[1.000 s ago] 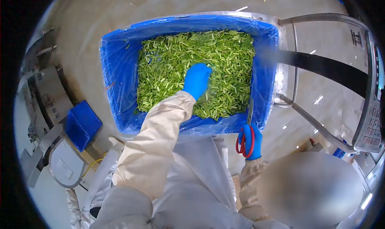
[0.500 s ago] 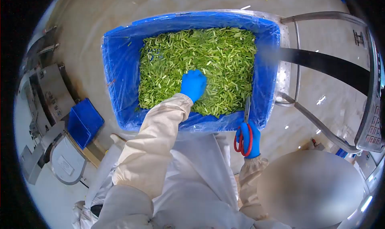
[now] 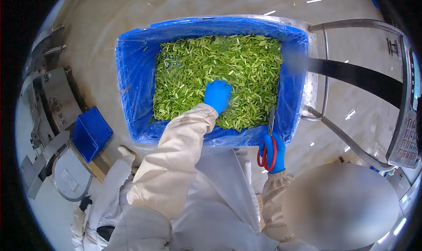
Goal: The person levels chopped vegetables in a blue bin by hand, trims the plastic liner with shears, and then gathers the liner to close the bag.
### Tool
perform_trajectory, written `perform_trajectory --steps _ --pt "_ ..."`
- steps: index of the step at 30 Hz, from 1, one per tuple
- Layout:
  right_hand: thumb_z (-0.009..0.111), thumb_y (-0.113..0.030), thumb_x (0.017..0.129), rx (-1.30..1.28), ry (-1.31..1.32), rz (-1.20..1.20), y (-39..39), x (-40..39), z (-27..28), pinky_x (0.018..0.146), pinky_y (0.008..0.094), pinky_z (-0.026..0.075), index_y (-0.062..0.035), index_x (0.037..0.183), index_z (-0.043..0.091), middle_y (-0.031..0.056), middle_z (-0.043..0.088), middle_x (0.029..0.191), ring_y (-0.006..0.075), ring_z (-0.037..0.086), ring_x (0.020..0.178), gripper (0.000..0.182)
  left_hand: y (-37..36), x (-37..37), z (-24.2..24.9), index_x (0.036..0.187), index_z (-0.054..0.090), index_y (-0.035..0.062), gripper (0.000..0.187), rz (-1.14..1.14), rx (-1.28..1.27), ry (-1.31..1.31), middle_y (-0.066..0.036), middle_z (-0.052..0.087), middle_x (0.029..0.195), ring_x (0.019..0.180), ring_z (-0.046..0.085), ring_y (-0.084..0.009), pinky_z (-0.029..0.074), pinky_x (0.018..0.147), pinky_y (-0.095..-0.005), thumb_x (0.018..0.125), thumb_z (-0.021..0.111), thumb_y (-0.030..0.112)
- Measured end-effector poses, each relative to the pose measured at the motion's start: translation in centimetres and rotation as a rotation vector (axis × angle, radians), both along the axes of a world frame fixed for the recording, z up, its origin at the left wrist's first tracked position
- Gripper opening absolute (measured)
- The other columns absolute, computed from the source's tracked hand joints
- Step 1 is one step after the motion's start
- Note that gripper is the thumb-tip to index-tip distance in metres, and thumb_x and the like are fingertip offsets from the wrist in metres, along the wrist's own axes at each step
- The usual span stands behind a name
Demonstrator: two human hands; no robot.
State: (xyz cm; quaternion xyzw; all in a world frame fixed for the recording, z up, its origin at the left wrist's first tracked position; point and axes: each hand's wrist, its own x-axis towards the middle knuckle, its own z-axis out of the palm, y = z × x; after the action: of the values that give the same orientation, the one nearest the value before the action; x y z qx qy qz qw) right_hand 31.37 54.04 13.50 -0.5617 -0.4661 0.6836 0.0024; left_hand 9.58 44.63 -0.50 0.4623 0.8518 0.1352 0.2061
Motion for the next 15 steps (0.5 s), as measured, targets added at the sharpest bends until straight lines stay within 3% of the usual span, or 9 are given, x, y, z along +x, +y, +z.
perform_trajectory --steps 5,7,10,12,14,15 --pt "0.058 -0.016 0.085 0.01 -0.013 -0.032 0.6 0.9 -0.7 0.045 0.022 0.037 -0.0063 0.082 0.055 -0.0005 0.05 0.062 0.0076 0.046 0.051 0.011 -3.9 -1.9 0.0 0.08 0.06 0.0103 0.013 0.075 -0.222 -0.052 -0.01 0.057 0.079 0.08 0.054 -0.03 0.041 0.069 -0.0438 0.07 0.063 0.017" --pt "0.058 -0.016 0.085 0.027 -0.018 -0.022 0.7 0.7 -0.9 0.045 0.0221 0.037 -0.0065 0.081 0.055 -0.0009 0.05 0.062 0.0072 0.046 0.052 0.011 -4.5 -2.8 1.0 0.079 0.059 0.0096 0.012 0.169 0.043 -0.144 -0.01 0.056 0.077 0.078 0.053 -0.0307 0.042 0.067 -0.0446 0.07 0.062 0.016" --pt "0.058 -0.016 0.085 -0.008 -0.032 -0.037 0.6 0.7 -1.1 0.045 0.0222 0.037 -0.0065 0.081 0.055 -0.0011 0.049 0.062 0.0072 0.046 0.051 0.01 -1.4 -4.5 1.4 0.1 0.059 0.0103 0.029 0.145 0.237 -0.041 -0.012 0.055 0.105 0.096 0.051 -0.0331 0.043 0.078 -0.044 0.071 0.062 0.014" --pt "0.057 -0.016 0.085 0.028 -0.036 -0.055 0.4 0.4 -1.2 0.045 0.022 0.037 -0.0066 0.081 0.055 -0.0012 0.049 0.062 0.0072 0.046 0.051 0.011 3.3 -5.0 2.3 0.115 0.054 0.0151 0.042 0.087 0.208 0.059 -0.01 0.042 0.128 0.113 0.042 -0.0335 0.038 0.088 -0.0507 0.074 0.062 0.021" --pt "0.056 -0.016 0.086 0.025 -0.04 -0.051 0.6 0.9 -1.8 0.045 0.0221 0.037 -0.0065 0.081 0.055 -0.0012 0.049 0.062 0.0074 0.046 0.051 0.011 7.2 -4.9 2.9 0.121 0.05 0.0195 0.048 -0.042 0.097 0.067 -0.005 0.034 0.135 0.121 0.033 -0.033 0.03 0.092 -0.0608 0.076 0.062 0.032" --pt "0.056 -0.016 0.086 0.014 -0.05 -0.057 0.7 1.0 -2.1 0.046 0.0222 0.037 -0.0065 0.08 0.054 -0.0013 0.049 0.062 0.0076 0.046 0.051 0.011 7.4 -5.0 2.7 0.121 0.05 0.0195 0.048 -0.037 0.103 0.068 -0.005 0.034 0.135 0.121 0.033 -0.033 0.03 0.092 -0.0608 0.076 0.062 0.032"
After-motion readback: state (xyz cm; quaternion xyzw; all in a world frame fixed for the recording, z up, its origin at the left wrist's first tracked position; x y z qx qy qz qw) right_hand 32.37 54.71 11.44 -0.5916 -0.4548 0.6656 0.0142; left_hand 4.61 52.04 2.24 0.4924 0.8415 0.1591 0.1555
